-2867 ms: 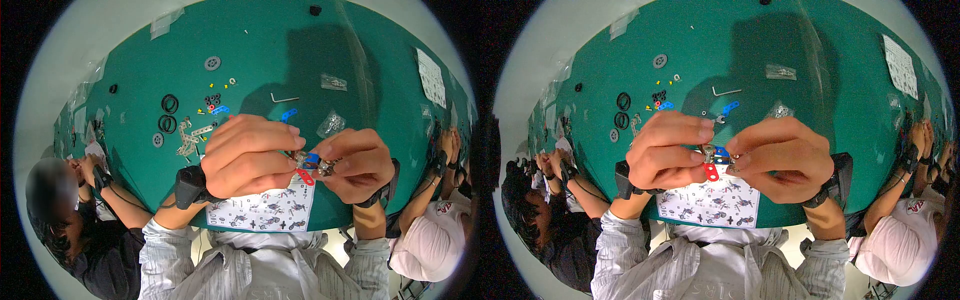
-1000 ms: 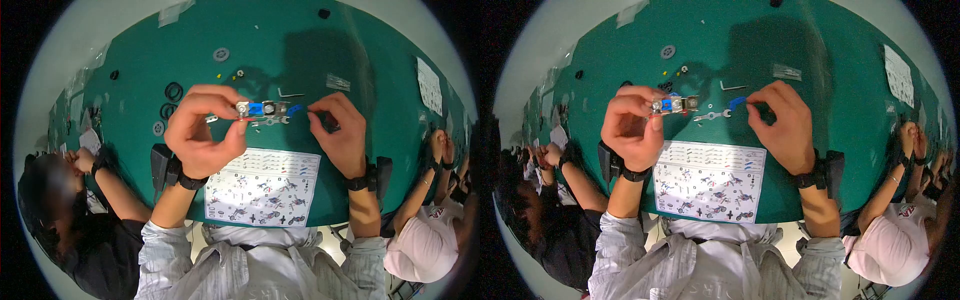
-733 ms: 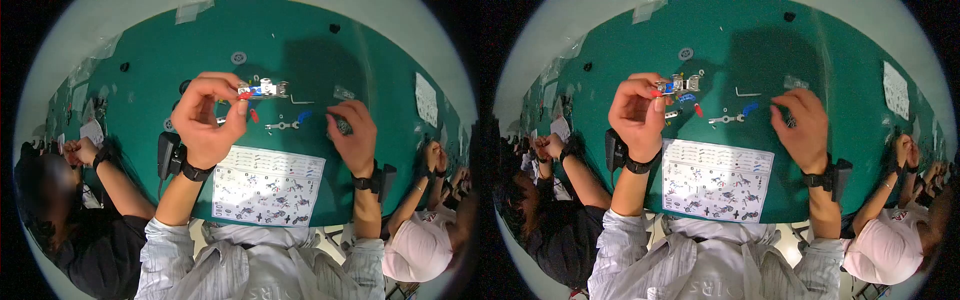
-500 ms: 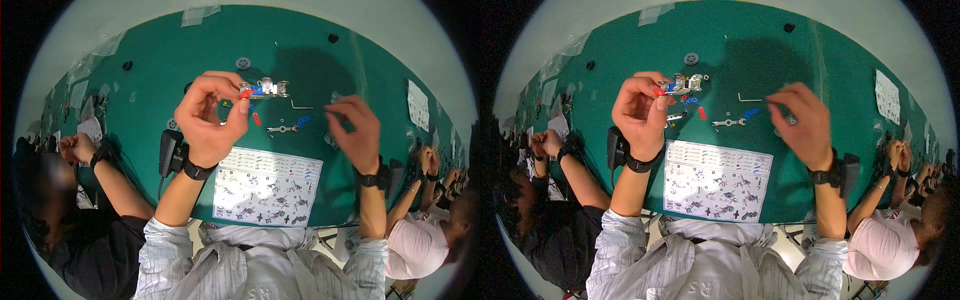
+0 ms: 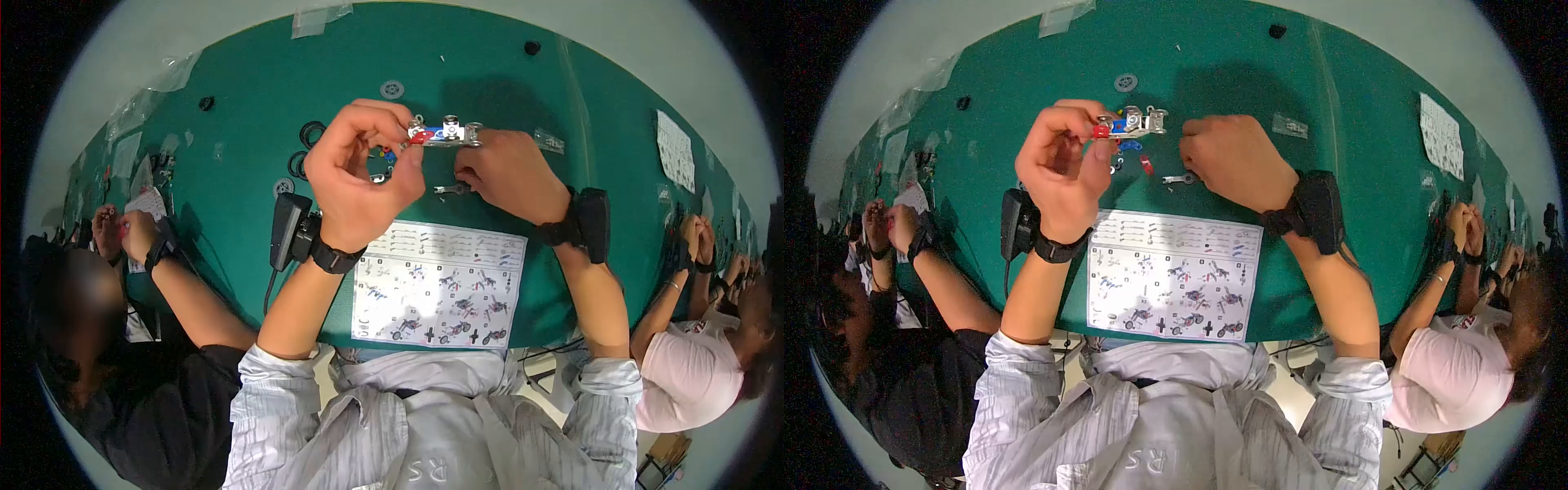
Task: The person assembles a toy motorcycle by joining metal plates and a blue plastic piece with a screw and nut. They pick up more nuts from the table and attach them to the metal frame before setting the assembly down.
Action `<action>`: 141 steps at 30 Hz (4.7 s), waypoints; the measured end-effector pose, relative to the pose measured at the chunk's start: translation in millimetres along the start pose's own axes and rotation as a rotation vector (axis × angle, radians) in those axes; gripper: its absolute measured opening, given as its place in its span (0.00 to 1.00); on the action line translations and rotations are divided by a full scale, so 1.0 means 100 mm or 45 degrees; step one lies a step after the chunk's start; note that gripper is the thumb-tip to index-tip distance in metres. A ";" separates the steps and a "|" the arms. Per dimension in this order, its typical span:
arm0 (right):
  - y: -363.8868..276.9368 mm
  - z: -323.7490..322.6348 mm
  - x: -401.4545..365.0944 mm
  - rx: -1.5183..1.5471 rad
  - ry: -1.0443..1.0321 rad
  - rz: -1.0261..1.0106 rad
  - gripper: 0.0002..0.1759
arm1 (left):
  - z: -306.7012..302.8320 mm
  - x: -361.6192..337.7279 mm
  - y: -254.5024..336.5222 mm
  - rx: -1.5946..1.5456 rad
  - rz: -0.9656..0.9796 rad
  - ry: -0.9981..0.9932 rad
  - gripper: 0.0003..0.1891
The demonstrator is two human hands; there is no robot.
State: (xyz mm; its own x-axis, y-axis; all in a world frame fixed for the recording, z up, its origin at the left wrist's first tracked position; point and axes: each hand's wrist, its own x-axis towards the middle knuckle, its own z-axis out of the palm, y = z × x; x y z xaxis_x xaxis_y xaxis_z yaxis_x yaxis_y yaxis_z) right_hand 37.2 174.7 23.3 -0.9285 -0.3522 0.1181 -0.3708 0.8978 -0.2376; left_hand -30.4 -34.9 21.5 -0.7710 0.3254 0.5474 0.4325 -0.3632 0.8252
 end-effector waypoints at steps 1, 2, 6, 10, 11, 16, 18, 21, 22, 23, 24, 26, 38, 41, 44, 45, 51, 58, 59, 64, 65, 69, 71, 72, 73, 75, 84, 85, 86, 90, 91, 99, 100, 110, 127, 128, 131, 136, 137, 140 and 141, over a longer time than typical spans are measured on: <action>0.00 -0.01 0.02 -0.021 0.003 -0.004 0.06 | 0.00 0.00 -0.02 0.005 0.011 -0.009 0.14; 0.00 -0.02 0.03 -0.041 0.011 -0.021 0.06 | 0.00 0.00 -0.04 0.010 0.022 -0.016 0.15; 0.00 0.04 0.04 -0.145 0.077 -0.126 0.06 | 0.03 -0.01 -0.02 0.069 0.021 -0.045 0.15; 0.07 0.12 0.02 -0.133 0.173 -0.240 0.07 | 0.08 -0.02 -0.08 0.293 0.197 -0.153 0.14; 0.08 0.09 -0.01 -0.091 0.182 -0.202 0.07 | 0.11 -0.03 -0.05 0.332 0.214 -0.182 0.15; 0.11 -0.14 -0.33 0.353 0.436 0.114 0.07 | 0.20 -0.06 0.12 0.383 0.446 -0.439 0.14; 0.02 -0.27 -0.51 0.455 0.694 0.195 0.09 | 0.20 -0.08 0.16 0.441 0.540 -0.581 0.13; -0.14 -0.42 -0.63 0.518 0.956 0.006 0.12 | 0.26 -0.15 0.15 0.507 0.659 -0.591 0.13; -0.18 -0.42 -0.64 0.521 1.022 -0.109 0.12 | 0.27 -0.16 0.15 0.515 0.654 -0.592 0.13; -0.20 -0.39 -0.64 0.588 0.975 -0.164 0.12 | 0.27 -0.15 0.14 0.525 0.651 -0.594 0.13; -0.23 -0.36 -0.64 0.656 0.927 -0.218 0.12 | 0.27 -0.14 0.14 0.548 0.642 -0.609 0.14; -0.22 -0.33 -0.62 0.690 0.825 -0.319 0.13 | 0.28 -0.14 0.12 0.556 0.638 -0.602 0.14; -0.13 -0.35 -0.66 0.685 0.644 -0.268 0.14 | 0.28 -0.14 0.10 0.460 0.520 -0.721 0.11; -0.14 -0.32 -0.64 0.698 0.625 -0.234 0.14 | 0.28 -0.15 0.07 0.435 0.530 -0.701 0.12; -0.15 -0.31 -0.65 0.667 0.639 -0.226 0.14 | 0.29 -0.15 0.06 0.417 0.531 -0.696 0.12; -0.15 -0.32 -0.64 0.657 0.635 -0.219 0.14 | 0.28 -0.15 0.05 0.410 0.529 -0.695 0.12; -0.16 -0.35 -0.64 0.626 0.626 -0.192 0.14 | 0.27 -0.13 0.05 0.377 0.510 -0.711 0.12; -0.18 -0.34 -0.62 0.649 0.685 -0.223 0.14 | 0.26 -0.14 0.05 0.366 0.488 -0.722 0.13; -0.18 -0.34 -0.62 0.658 0.697 -0.230 0.15 | 0.26 -0.13 0.06 0.363 0.488 -0.725 0.13; -0.19 -0.32 -0.61 0.649 0.725 -0.196 0.15 | 0.25 -0.15 0.06 0.311 0.443 -0.722 0.13; -0.20 -0.31 -0.61 0.657 0.742 -0.191 0.15 | 0.25 -0.15 0.06 0.294 0.438 -0.715 0.13; -0.22 -0.31 -0.60 0.632 0.747 -0.205 0.15 | 0.27 -0.16 0.04 0.247 0.441 -0.681 0.14; -0.23 -0.29 -0.60 0.647 0.756 -0.209 0.15 | 0.26 -0.17 0.04 0.244 0.428 -0.695 0.14; -0.22 -0.28 -0.60 0.656 0.753 -0.206 0.15 | 0.26 -0.17 0.04 0.242 0.421 -0.702 0.14; -0.22 -0.27 -0.60 0.666 0.750 -0.201 0.15 | 0.25 -0.17 0.04 0.234 0.411 -0.707 0.14; -0.22 -0.27 -0.61 0.669 0.742 -0.200 0.15 | 0.25 -0.17 0.04 0.215 0.394 -0.720 0.14; -0.21 -0.30 -0.63 0.603 0.735 -0.232 0.15 | 0.27 -0.18 0.08 0.224 0.378 -0.722 0.15; -0.21 -0.30 -0.63 0.594 0.737 -0.233 0.15 | 0.27 -0.18 0.08 0.225 0.379 -0.721 0.15; -0.21 -0.31 -0.63 0.586 0.738 -0.233 0.15 | 0.27 -0.18 0.07 0.227 0.381 -0.719 0.15; -0.22 -0.33 -0.62 0.552 0.755 -0.231 0.15 | 0.29 -0.20 0.05 0.221 0.421 -0.671 0.15; -0.22 -0.34 -0.63 0.545 0.743 -0.229 0.15 | 0.28 -0.20 0.04 0.223 0.424 -0.674 0.15; -0.20 -0.31 -0.66 0.512 0.727 -0.277 0.17 | 0.26 -0.18 0.10 0.224 0.392 -0.702 0.14; -0.20 -0.30 -0.65 0.537 0.738 -0.287 0.17 | 0.27 -0.19 0.10 0.205 0.369 -0.678 0.15; -0.33 -0.28 -0.64 0.826 0.803 -0.078 0.16 | 0.39 -0.33 0.12 -0.051 0.007 -0.462 0.21; -0.43 -0.18 -0.61 0.826 0.977 -0.115 0.16 | 0.39 -0.34 0.06 -0.241 -0.078 -0.447 0.13; -0.42 -0.18 -0.60 0.810 0.983 -0.139 0.16 | 0.38 -0.32 0.08 -0.185 -0.070 -0.475 0.13; -0.41 -0.18 -0.59 0.818 0.971 -0.068 0.16 | 0.37 -0.31 0.11 -0.087 -0.219 -0.491 0.10; -0.41 -0.18 -0.60 0.870 0.896 0.052 0.15 | 0.43 -0.41 0.10 -0.253 -0.518 -0.366 0.10; -0.41 -0.19 -0.60 0.869 0.867 0.076 0.15 | 0.45 -0.41 0.13 -0.303 -0.592 -0.337 0.10; -0.42 -0.20 -0.59 0.782 0.859 0.112 0.15 | 0.46 -0.44 0.05 -0.310 -0.535 -0.340 0.11; -0.43 -0.19 -0.58 0.751 0.895 0.090 0.15 | 0.46 -0.44 0.02 -0.288 -0.470 -0.355 0.11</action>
State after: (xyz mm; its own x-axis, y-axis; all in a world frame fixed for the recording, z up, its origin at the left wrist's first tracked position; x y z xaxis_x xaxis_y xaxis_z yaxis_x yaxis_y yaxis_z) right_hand 107.6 162.0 44.7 -0.7938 0.1132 0.5975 -0.4444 0.5627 -0.6970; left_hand 25.9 -10.1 5.9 -0.6857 0.6770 0.2674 0.0194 -0.3503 0.9364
